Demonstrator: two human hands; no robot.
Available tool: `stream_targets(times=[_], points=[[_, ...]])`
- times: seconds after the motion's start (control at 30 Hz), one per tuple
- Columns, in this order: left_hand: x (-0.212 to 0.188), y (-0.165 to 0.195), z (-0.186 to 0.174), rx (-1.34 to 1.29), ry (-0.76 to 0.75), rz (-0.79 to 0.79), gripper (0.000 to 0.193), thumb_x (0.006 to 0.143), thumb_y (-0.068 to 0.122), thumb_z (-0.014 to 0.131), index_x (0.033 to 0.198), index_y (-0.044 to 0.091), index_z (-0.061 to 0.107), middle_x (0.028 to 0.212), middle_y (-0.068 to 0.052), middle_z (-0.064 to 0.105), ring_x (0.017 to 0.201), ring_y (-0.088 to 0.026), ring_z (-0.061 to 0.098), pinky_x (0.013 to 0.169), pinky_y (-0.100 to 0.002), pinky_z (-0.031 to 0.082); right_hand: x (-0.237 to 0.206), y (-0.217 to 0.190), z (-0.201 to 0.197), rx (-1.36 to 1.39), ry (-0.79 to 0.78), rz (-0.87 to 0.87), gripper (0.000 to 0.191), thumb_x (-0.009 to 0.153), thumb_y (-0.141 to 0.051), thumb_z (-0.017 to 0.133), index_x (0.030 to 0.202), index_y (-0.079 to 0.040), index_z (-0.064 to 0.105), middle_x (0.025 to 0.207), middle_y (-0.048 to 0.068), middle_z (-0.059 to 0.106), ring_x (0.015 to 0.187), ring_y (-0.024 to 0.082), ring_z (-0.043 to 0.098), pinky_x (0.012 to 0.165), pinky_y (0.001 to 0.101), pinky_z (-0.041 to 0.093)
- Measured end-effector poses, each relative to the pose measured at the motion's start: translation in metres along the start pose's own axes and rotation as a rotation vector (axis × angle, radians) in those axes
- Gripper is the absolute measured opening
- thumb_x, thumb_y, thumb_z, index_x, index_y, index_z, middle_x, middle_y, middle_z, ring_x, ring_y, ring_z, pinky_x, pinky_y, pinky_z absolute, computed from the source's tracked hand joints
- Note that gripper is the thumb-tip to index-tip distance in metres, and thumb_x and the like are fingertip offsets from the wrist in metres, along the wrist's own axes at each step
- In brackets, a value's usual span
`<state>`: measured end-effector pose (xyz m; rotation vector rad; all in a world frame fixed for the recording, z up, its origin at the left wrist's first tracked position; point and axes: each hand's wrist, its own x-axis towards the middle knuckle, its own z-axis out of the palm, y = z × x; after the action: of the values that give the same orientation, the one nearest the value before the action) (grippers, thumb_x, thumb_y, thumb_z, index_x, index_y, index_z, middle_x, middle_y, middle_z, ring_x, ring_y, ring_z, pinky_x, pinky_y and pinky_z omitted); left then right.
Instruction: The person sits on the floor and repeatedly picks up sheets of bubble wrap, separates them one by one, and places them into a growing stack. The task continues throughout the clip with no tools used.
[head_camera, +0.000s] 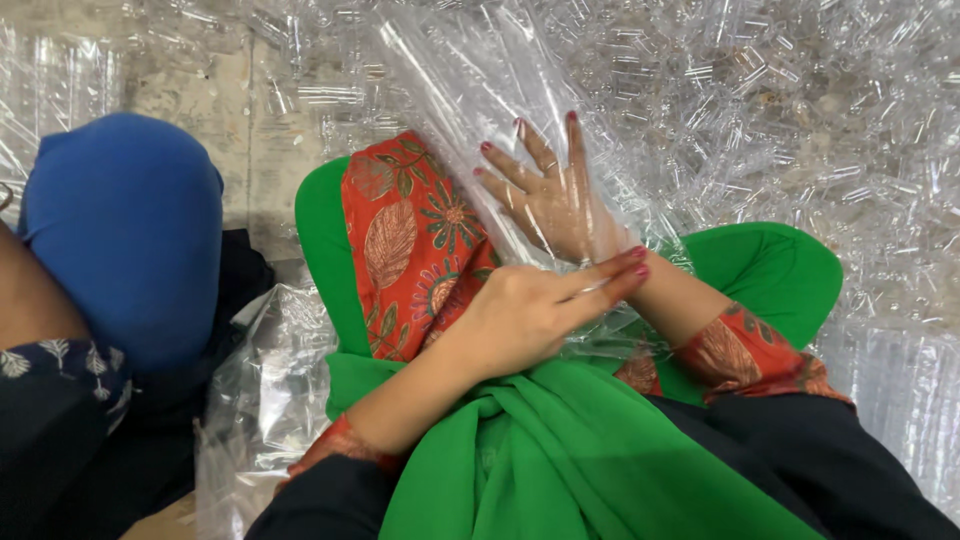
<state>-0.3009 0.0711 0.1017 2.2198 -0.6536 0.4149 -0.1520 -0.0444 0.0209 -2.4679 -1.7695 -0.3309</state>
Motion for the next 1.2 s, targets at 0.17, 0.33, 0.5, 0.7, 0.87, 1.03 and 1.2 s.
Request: stream_targets(times=[0.17, 0.33, 0.5, 0.7, 0.87, 1.03, 1.2], points=[[-0.021, -0.006, 0.000, 0.049, -0.024, -0.157, 0.071, 0.082, -0.001, 0.062, 0.150, 0.019, 0.054, 0.151, -0.003, 0.059, 0.075, -0.023, 0.072, 0.064, -0.035, 0.059, -0.001, -0.008, 0.010, 0.280, -0.050, -0.003, 0.071, 0.090, -0.040, 0.072, 0.155, -0.019, 0.050, 0.163, 0.011, 0.043, 0.154, 0.037, 0.025, 0.120, 0.0711, 0.012], [-0.023, -0.014, -0.003, 0.124, 0.064, -0.183, 0.066, 0.085, -0.001, 0.062, 0.148, 0.016, 0.056, 0.149, -0.003, 0.061, 0.076, -0.022, 0.072, 0.065, -0.035, 0.058, -0.010, 0.013, 0.003, 0.336, 0.074, 0.198, 0.079, 0.102, -0.037, 0.072, 0.164, -0.009, 0.032, 0.166, 0.021, 0.034, 0.159, 0.037, 0.028, 0.130, 0.0557, 0.022], [0.003, -0.012, -0.002, 0.165, 0.100, -0.100, 0.057, 0.090, 0.002, 0.064, 0.145, 0.014, 0.060, 0.149, -0.006, 0.060, 0.071, -0.019, 0.069, 0.062, -0.033, 0.056, -0.033, 0.035, -0.014, 0.443, 0.180, 0.414, 0.074, 0.110, -0.023, 0.061, 0.170, -0.001, 0.022, 0.179, 0.016, 0.024, 0.164, 0.030, 0.026, 0.136, 0.0389, 0.028], [0.012, -0.005, 0.002, 0.179, 0.054, -0.018, 0.052, 0.089, 0.007, 0.064, 0.140, 0.015, 0.065, 0.147, -0.005, 0.062, 0.066, -0.017, 0.067, 0.058, -0.031, 0.054, -0.064, 0.034, -0.016, 0.065, -0.058, 0.524, 0.091, 0.093, -0.032, 0.074, 0.162, 0.004, 0.026, 0.168, 0.028, 0.018, 0.156, 0.046, 0.017, 0.126, 0.0510, 0.018], [0.006, 0.005, 0.005, 0.105, -0.005, 0.018, 0.035, 0.094, 0.012, 0.066, 0.129, 0.016, 0.069, 0.143, 0.000, 0.066, 0.063, -0.016, 0.064, 0.056, -0.031, 0.052, -0.080, 0.039, -0.022, 0.466, -0.075, 0.343, 0.084, 0.096, -0.027, 0.072, 0.164, -0.002, 0.029, 0.169, 0.026, 0.023, 0.159, 0.045, 0.020, 0.131, 0.0496, 0.021], [0.006, 0.005, -0.001, 0.176, 0.026, 0.042, 0.040, 0.095, 0.013, 0.065, 0.135, 0.017, 0.068, 0.140, -0.003, 0.066, 0.065, -0.015, 0.065, 0.060, -0.030, 0.054, -0.063, 0.017, 0.007, 0.391, 0.031, 0.337, 0.075, 0.094, -0.024, 0.073, 0.157, -0.004, 0.038, 0.164, 0.024, 0.034, 0.148, 0.041, 0.037, 0.123, 0.0538, 0.029], [0.007, 0.003, 0.003, 0.135, 0.007, -0.019, 0.051, 0.094, 0.011, 0.063, 0.144, 0.018, 0.061, 0.144, -0.006, 0.064, 0.076, -0.019, 0.069, 0.069, -0.033, 0.058, -0.056, -0.009, 0.036, 0.236, 0.047, 0.320, 0.053, 0.098, -0.022, 0.070, 0.149, -0.019, 0.055, 0.160, 0.004, 0.050, 0.139, 0.019, 0.056, 0.121, 0.0623, 0.028]])
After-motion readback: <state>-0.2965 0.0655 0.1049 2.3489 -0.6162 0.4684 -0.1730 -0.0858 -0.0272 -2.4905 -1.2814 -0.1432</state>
